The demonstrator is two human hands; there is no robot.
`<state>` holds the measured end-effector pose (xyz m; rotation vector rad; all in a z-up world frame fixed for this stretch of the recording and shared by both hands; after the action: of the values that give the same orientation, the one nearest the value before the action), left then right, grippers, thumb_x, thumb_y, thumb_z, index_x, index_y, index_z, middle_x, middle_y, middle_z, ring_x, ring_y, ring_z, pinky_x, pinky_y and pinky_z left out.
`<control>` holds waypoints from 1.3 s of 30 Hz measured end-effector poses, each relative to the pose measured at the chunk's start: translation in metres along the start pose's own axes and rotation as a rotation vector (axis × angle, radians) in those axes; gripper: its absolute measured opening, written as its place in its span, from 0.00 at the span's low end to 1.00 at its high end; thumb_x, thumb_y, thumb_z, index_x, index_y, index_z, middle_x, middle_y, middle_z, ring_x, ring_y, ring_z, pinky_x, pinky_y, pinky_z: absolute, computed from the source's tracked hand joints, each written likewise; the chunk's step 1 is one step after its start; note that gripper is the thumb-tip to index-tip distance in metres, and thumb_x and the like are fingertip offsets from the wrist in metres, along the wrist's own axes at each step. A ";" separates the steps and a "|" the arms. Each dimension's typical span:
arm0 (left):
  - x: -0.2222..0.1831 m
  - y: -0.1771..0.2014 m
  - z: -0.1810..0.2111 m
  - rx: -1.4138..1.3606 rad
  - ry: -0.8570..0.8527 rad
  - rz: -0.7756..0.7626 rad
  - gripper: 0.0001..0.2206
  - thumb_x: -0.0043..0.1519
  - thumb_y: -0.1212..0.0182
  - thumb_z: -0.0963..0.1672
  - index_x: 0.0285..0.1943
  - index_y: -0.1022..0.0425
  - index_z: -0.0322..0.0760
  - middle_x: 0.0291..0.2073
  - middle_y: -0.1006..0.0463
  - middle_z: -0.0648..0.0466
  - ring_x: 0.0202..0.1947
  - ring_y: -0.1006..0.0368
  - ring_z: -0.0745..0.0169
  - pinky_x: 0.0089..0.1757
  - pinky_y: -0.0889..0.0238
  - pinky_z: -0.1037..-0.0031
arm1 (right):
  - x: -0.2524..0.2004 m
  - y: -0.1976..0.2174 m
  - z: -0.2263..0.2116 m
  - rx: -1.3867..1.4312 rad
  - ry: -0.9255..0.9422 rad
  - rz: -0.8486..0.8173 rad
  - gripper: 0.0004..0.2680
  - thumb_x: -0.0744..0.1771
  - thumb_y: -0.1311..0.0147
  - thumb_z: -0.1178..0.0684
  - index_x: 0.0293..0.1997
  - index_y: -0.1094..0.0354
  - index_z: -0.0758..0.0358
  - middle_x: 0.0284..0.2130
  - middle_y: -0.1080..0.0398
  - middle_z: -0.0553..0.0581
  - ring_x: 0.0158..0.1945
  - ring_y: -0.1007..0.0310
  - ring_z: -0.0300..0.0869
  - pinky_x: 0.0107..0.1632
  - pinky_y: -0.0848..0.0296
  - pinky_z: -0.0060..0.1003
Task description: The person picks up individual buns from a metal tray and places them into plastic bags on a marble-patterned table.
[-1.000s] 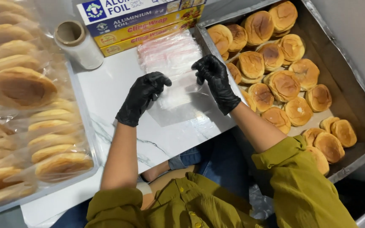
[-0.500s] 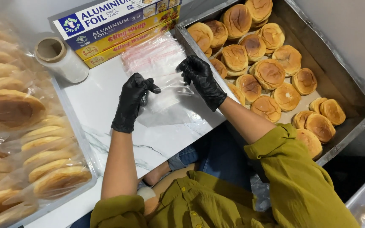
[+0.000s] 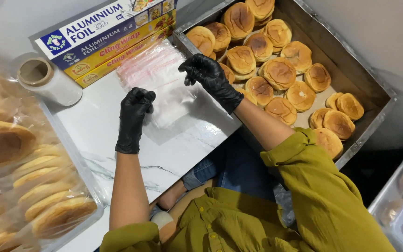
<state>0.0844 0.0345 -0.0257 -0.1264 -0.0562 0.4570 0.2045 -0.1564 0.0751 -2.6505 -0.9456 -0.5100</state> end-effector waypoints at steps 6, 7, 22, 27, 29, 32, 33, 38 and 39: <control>-0.005 -0.004 0.006 0.068 0.023 0.014 0.07 0.67 0.35 0.46 0.35 0.24 0.47 0.18 0.28 0.58 0.22 0.33 0.75 0.27 0.50 0.85 | 0.009 0.025 -0.036 -0.227 0.073 0.011 0.07 0.68 0.40 0.59 0.49 0.26 0.69 0.32 0.22 0.63 0.33 0.21 0.40 0.38 0.21 0.31; -0.009 -0.007 0.014 -0.001 0.002 -0.004 0.09 0.67 0.36 0.44 0.33 0.29 0.47 0.21 0.32 0.61 0.23 0.35 0.74 0.30 0.46 0.83 | 0.012 0.034 -0.043 -0.339 0.140 -0.027 0.08 0.70 0.44 0.56 0.52 0.29 0.67 0.40 0.24 0.62 0.41 0.22 0.43 0.43 0.20 0.33; -0.013 -0.004 0.019 0.041 0.015 -0.015 0.14 0.67 0.37 0.44 0.29 0.35 0.47 0.18 0.37 0.62 0.20 0.41 0.75 0.27 0.48 0.81 | -0.040 0.295 0.016 -1.097 -0.378 0.670 0.13 0.64 0.45 0.39 0.48 0.30 0.49 0.36 0.22 0.54 0.41 0.25 0.48 0.42 0.29 0.46; -0.007 0.005 0.000 0.077 0.080 0.047 0.09 0.65 0.32 0.46 0.33 0.25 0.45 0.14 0.30 0.56 0.19 0.33 0.73 0.20 0.46 0.86 | -0.028 0.283 0.068 -1.400 -0.626 0.355 0.24 0.64 0.42 0.22 0.52 0.29 0.48 0.43 0.23 0.62 0.55 0.27 0.59 0.59 0.31 0.54; 0.003 0.008 -0.017 0.085 0.084 0.039 0.10 0.65 0.33 0.46 0.32 0.26 0.44 0.15 0.30 0.57 0.19 0.34 0.74 0.21 0.47 0.87 | -0.023 0.252 0.054 -1.437 -0.558 0.297 0.26 0.63 0.37 0.29 0.57 0.30 0.61 0.48 0.26 0.71 0.55 0.28 0.67 0.58 0.31 0.59; 0.005 0.008 -0.021 0.096 0.090 0.039 0.10 0.65 0.32 0.46 0.32 0.25 0.45 0.14 0.30 0.57 0.19 0.33 0.73 0.21 0.47 0.87 | -0.023 0.252 0.056 -1.350 -0.505 0.342 0.30 0.60 0.29 0.34 0.62 0.35 0.60 0.49 0.28 0.70 0.56 0.29 0.66 0.58 0.31 0.59; 0.008 0.009 -0.027 0.097 0.089 0.044 0.10 0.65 0.32 0.46 0.32 0.25 0.45 0.14 0.30 0.57 0.19 0.33 0.73 0.21 0.47 0.87 | -0.023 0.246 0.052 -1.349 -0.501 0.337 0.30 0.60 0.29 0.34 0.62 0.35 0.60 0.49 0.28 0.70 0.56 0.29 0.66 0.58 0.31 0.59; 0.016 0.009 -0.036 0.067 0.086 0.035 0.10 0.64 0.31 0.46 0.31 0.25 0.44 0.12 0.31 0.55 0.14 0.36 0.72 0.16 0.48 0.86 | -0.014 0.246 0.047 -1.110 -0.392 0.521 0.15 0.60 0.29 0.46 0.48 0.22 0.53 0.38 0.22 0.56 0.47 0.21 0.51 0.49 0.24 0.45; 0.016 0.010 -0.034 0.067 0.085 0.041 0.10 0.64 0.31 0.46 0.31 0.25 0.44 0.12 0.31 0.55 0.14 0.36 0.72 0.16 0.48 0.86 | -0.011 0.246 0.046 -1.108 -0.389 0.516 0.15 0.60 0.29 0.46 0.48 0.22 0.53 0.38 0.22 0.56 0.47 0.21 0.51 0.49 0.24 0.45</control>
<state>0.0970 0.0469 -0.0603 -0.0809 0.0448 0.4930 0.3671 -0.3289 -0.0057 -3.8891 0.1023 -0.4681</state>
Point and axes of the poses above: each hand's wrist, its own x-axis towards the middle knuckle, its own y-axis out of the back of the hand, z = x × y, the point moved 9 cm from there along x, towards the middle knuckle
